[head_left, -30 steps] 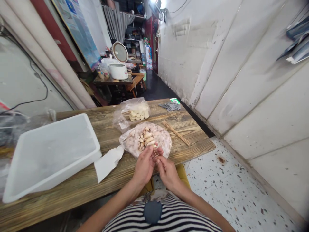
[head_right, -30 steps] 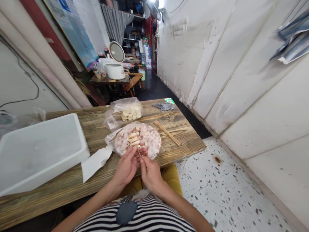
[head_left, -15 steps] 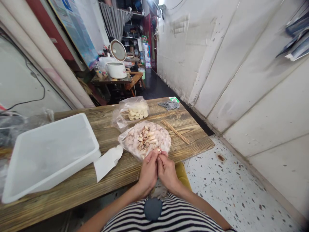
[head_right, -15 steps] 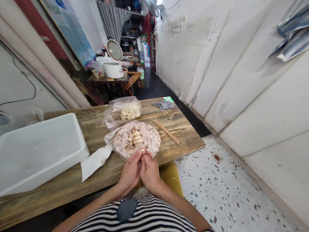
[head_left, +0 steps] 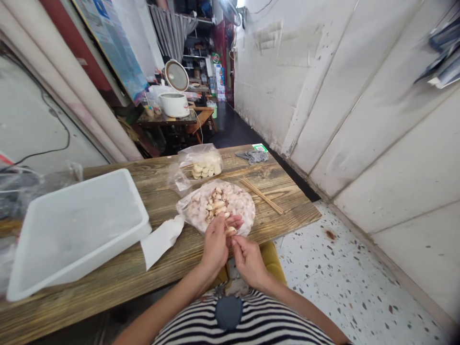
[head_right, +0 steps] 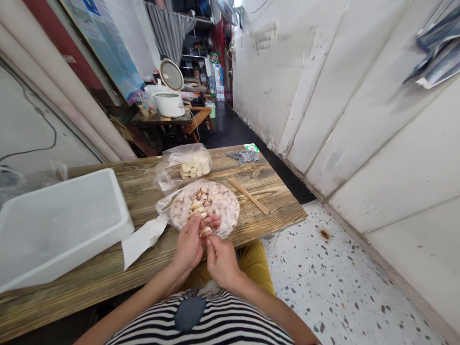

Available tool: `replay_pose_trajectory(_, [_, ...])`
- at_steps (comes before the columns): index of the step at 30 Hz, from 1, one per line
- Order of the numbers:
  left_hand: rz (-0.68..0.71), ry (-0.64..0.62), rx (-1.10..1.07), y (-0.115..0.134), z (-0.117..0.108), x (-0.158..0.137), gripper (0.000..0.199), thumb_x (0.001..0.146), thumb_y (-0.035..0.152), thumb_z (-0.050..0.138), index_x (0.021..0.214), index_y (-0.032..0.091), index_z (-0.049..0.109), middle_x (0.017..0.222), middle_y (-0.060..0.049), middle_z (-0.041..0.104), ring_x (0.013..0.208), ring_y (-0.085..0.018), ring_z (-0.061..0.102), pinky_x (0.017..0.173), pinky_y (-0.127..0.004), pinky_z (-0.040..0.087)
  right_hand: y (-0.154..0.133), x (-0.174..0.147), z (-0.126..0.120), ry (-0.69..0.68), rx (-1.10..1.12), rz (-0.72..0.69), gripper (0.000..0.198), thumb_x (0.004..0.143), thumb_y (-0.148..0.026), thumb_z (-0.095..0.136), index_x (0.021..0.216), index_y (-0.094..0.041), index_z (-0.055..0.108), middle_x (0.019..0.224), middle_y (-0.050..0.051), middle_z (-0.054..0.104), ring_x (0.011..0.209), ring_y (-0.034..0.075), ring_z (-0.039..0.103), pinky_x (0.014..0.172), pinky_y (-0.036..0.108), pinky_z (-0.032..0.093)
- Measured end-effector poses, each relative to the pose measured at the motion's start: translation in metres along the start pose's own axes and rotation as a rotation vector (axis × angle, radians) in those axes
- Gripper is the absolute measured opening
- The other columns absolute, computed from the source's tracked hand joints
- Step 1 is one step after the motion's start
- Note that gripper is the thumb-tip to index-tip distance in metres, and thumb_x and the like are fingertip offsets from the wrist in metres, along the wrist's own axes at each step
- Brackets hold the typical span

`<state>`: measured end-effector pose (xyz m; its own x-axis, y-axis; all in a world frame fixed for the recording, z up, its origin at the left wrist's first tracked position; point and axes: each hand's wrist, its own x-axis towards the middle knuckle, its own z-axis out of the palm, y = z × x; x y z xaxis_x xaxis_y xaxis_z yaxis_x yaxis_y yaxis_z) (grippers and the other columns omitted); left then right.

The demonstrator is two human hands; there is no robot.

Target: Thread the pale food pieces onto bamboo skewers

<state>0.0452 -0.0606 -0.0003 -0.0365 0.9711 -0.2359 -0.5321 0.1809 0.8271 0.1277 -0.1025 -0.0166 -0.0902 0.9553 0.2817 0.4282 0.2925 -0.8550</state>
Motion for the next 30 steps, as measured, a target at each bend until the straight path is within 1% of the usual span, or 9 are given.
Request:
replay_pose_trajectory(3, [-0.036,-0.012,-0.01,-0.008,0.003,-0.007,0.03,0.078,0.043,0.055,0.082,0.015,0.061,0.085,-0.01,0.07,0.081,-0.021,0.065,0.07,-0.031,0.051,0.001,0.001,0.001,0.026,0.025,0.014,0.026,0.088,-0.019,0.035,0.075,-0.016,0.057,0.061,0.001,0.054,0.054,0.013,0.048,0.053,0.021,0.038])
replay_pose_trajectory(6, [-0.063,-0.045,-0.052,-0.006,0.004,-0.009,0.025,0.079,0.04,0.054,0.085,0.017,0.06,0.094,-0.009,0.069,0.086,-0.021,0.064,0.071,-0.032,0.051,0.001,0.001,-0.002,0.038,0.029,0.012,0.025,0.088,-0.019,0.035,0.079,-0.016,0.058,0.064,0.001,0.056,0.056,0.013,0.05,0.054,0.02,0.039])
replay_pose_trajectory(10, [-0.16,-0.082,-0.146,0.007,0.0,-0.004,0.038,0.078,0.049,0.053,0.098,0.017,0.057,0.101,-0.011,0.067,0.087,-0.022,0.064,0.07,-0.034,0.052,-0.002,0.001,-0.007,0.034,0.015,0.007,0.026,0.089,-0.02,0.035,0.074,-0.016,0.057,0.058,-0.001,0.052,0.051,0.012,0.046,0.051,0.021,0.037])
replay_pose_trajectory(12, [-0.107,-0.056,-0.133,0.01,-0.003,0.0,0.042,0.077,0.051,0.054,0.099,0.016,0.057,0.102,-0.012,0.066,0.085,-0.021,0.065,0.067,-0.033,0.052,-0.003,0.0,-0.008,0.014,0.022,0.001,0.027,0.088,-0.02,0.035,0.073,-0.017,0.056,0.058,0.0,0.052,0.052,0.012,0.047,0.052,0.02,0.037])
replay_pose_trajectory(15, [0.008,-0.005,-0.033,0.01,-0.006,0.004,0.041,0.075,0.049,0.057,0.093,0.012,0.06,0.099,-0.014,0.067,0.077,-0.019,0.065,0.057,-0.026,0.05,-0.003,0.0,-0.009,-0.018,0.039,-0.002,0.026,0.088,-0.019,0.035,0.074,-0.016,0.057,0.062,0.001,0.056,0.055,0.013,0.051,0.055,0.02,0.039])
replay_pose_trajectory(19, [0.029,0.037,0.028,0.009,-0.006,0.007,0.041,0.074,0.049,0.057,0.088,0.011,0.06,0.089,-0.012,0.069,0.067,-0.017,0.064,0.047,-0.021,0.046,0.001,-0.001,-0.007,-0.048,0.025,-0.011,0.026,0.088,-0.018,0.036,0.075,-0.016,0.057,0.064,0.002,0.058,0.058,0.014,0.054,0.057,0.021,0.04])
replay_pose_trajectory(23, [0.041,0.07,0.092,0.008,-0.004,0.007,0.038,0.076,0.049,0.052,0.088,0.013,0.06,0.085,-0.01,0.069,0.067,-0.017,0.064,0.042,-0.019,0.042,0.001,-0.005,-0.006,-0.076,0.009,-0.014,0.026,0.089,-0.017,0.034,0.076,-0.016,0.056,0.066,0.003,0.059,0.06,0.014,0.055,0.059,0.021,0.04])
replay_pose_trajectory(26, [0.05,0.08,0.117,0.001,-0.004,0.005,0.039,0.078,0.049,0.048,0.087,0.013,0.061,0.089,-0.012,0.069,0.072,-0.018,0.065,0.047,-0.02,0.044,-0.003,-0.007,-0.004,-0.068,-0.011,-0.013,0.027,0.089,-0.018,0.033,0.073,-0.016,0.054,0.064,0.002,0.056,0.059,0.014,0.053,0.057,0.021,0.039])
replay_pose_trajectory(30, [0.052,0.038,0.116,-0.01,-0.004,-0.002,0.033,0.079,0.044,0.049,0.084,0.014,0.062,0.089,-0.011,0.069,0.077,-0.019,0.065,0.06,-0.026,0.049,-0.004,-0.007,-0.003,-0.03,-0.031,0.007,0.026,0.089,-0.018,0.033,0.073,-0.016,0.054,0.061,0.002,0.054,0.055,0.014,0.051,0.054,0.021,0.037])
